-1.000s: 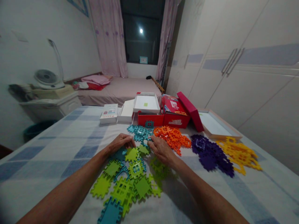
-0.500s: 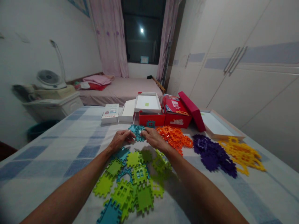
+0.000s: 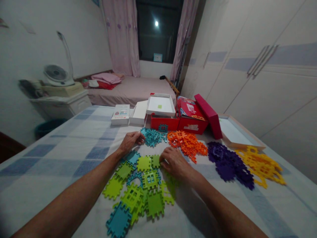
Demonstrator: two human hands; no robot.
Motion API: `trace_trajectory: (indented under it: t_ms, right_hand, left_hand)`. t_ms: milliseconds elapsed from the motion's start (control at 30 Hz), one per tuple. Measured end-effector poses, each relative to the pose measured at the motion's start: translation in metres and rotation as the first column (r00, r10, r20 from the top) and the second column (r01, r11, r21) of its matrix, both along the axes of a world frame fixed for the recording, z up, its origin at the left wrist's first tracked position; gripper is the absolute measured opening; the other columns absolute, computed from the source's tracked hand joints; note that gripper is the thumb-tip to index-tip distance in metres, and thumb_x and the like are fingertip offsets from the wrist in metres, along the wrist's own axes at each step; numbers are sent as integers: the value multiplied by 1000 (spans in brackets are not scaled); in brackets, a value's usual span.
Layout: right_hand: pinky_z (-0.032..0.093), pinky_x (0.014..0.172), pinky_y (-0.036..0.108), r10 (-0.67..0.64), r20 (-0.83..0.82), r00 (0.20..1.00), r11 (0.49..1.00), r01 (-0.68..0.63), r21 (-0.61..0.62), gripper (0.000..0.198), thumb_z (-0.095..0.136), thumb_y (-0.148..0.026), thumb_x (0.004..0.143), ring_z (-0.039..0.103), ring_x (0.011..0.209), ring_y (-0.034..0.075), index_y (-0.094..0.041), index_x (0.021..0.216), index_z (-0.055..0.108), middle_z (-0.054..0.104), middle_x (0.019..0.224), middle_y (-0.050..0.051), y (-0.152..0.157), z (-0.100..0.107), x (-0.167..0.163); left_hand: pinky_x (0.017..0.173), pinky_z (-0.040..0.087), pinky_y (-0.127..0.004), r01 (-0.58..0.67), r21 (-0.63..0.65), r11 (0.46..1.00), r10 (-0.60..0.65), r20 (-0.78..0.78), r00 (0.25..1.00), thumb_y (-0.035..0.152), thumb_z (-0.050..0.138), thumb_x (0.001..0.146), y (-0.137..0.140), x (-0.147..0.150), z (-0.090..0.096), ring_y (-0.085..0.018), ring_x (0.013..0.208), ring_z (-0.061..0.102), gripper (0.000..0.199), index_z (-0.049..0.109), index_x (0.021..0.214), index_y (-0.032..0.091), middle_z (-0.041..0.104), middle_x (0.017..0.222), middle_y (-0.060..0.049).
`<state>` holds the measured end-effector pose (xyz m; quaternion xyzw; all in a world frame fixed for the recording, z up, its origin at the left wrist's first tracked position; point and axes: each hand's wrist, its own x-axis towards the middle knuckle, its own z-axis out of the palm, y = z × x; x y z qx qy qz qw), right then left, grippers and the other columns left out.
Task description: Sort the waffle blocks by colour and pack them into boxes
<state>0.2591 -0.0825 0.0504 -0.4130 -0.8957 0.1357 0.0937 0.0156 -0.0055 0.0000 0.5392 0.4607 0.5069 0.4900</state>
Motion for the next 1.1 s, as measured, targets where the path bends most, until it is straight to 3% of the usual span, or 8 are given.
trace_trajectory:
  t_ms: [100, 233, 300, 600, 700, 800, 900, 1100]
  right_hand:
    - [42, 82, 37, -62, 45, 997, 997, 60, 45, 13, 53, -16, 86, 56, 91, 22, -18, 82, 65, 64, 92, 8, -5, 0, 6]
    - [36, 98, 42, 67, -86, 994, 996, -61, 70, 26, 57, -22, 86, 46, 119, 24, -21, 113, 60, 59, 125, 9, -7, 0, -7]
    - [32, 103, 46, 85, -79, 993, 995, -82, 51, 33, 58, -23, 86, 41, 127, 26, -22, 119, 57, 56, 130, 8, -7, -5, -14]
    - [41, 91, 44, -106, -13, 994, 993, 107, 55, 20, 59, -30, 86, 52, 104, 25, -19, 102, 60, 58, 108, 10, -36, -22, 22]
    - [38, 100, 47, -176, -20, 984, 980, 177, 94, 32, 61, -36, 84, 47, 117, 28, -18, 111, 59, 54, 123, 14, -39, -23, 31]
    - [30, 109, 48, -235, -17, 972, 964, 235, 122, 54, 60, -40, 85, 32, 135, 30, -16, 132, 48, 38, 145, 16, -29, -27, 27]
    - [27, 111, 51, -244, 39, 969, 966, 239, 96, 60, 59, -43, 86, 26, 139, 33, -17, 138, 44, 30, 151, 17, -19, -30, 20]
    - [34, 106, 50, -228, 29, 973, 969, 224, 100, 42, 53, -37, 89, 44, 127, 29, -18, 126, 55, 47, 138, 16, -39, -31, 27]
  left_hand:
    - [56, 47, -25, 6, 4, 1000, -6, 5, 1000, 61, 56, 76, -1, 0, 1, -13, 58, 60, 49, 66, 68, 13, 68, 67, -8]
    - [57, 47, -24, -5, 13, 1000, 5, -5, 1000, 61, 55, 77, -2, -1, 3, -13, 58, 60, 50, 67, 69, 13, 68, 65, -7]
    - [57, 48, -25, -8, 10, 1000, 8, -13, 1000, 61, 55, 76, -2, -1, 3, -13, 58, 61, 50, 67, 69, 13, 68, 65, -7]
    - [57, 48, -26, 0, 12, 1000, 0, -26, 1000, 64, 54, 75, 2, -2, -1, -14, 59, 61, 53, 67, 68, 13, 68, 65, -7]
    - [56, 47, -26, -2, 7, 1000, 2, -22, 1000, 64, 55, 74, 0, -1, 2, -14, 58, 61, 53, 67, 68, 13, 67, 64, -7]
    - [56, 47, -26, -13, 2, 1000, 13, -27, 1000, 64, 56, 73, -2, -1, 4, -14, 57, 61, 53, 67, 68, 13, 68, 64, -7]
    - [57, 47, -27, -21, -6, 1000, 21, -36, 999, 64, 56, 73, -3, -1, 6, -15, 57, 61, 53, 67, 68, 13, 67, 62, -7]
    - [57, 47, -27, -17, 1, 1000, 17, -43, 999, 63, 56, 73, -3, -1, 5, -15, 57, 61, 51, 67, 67, 13, 68, 62, -7]
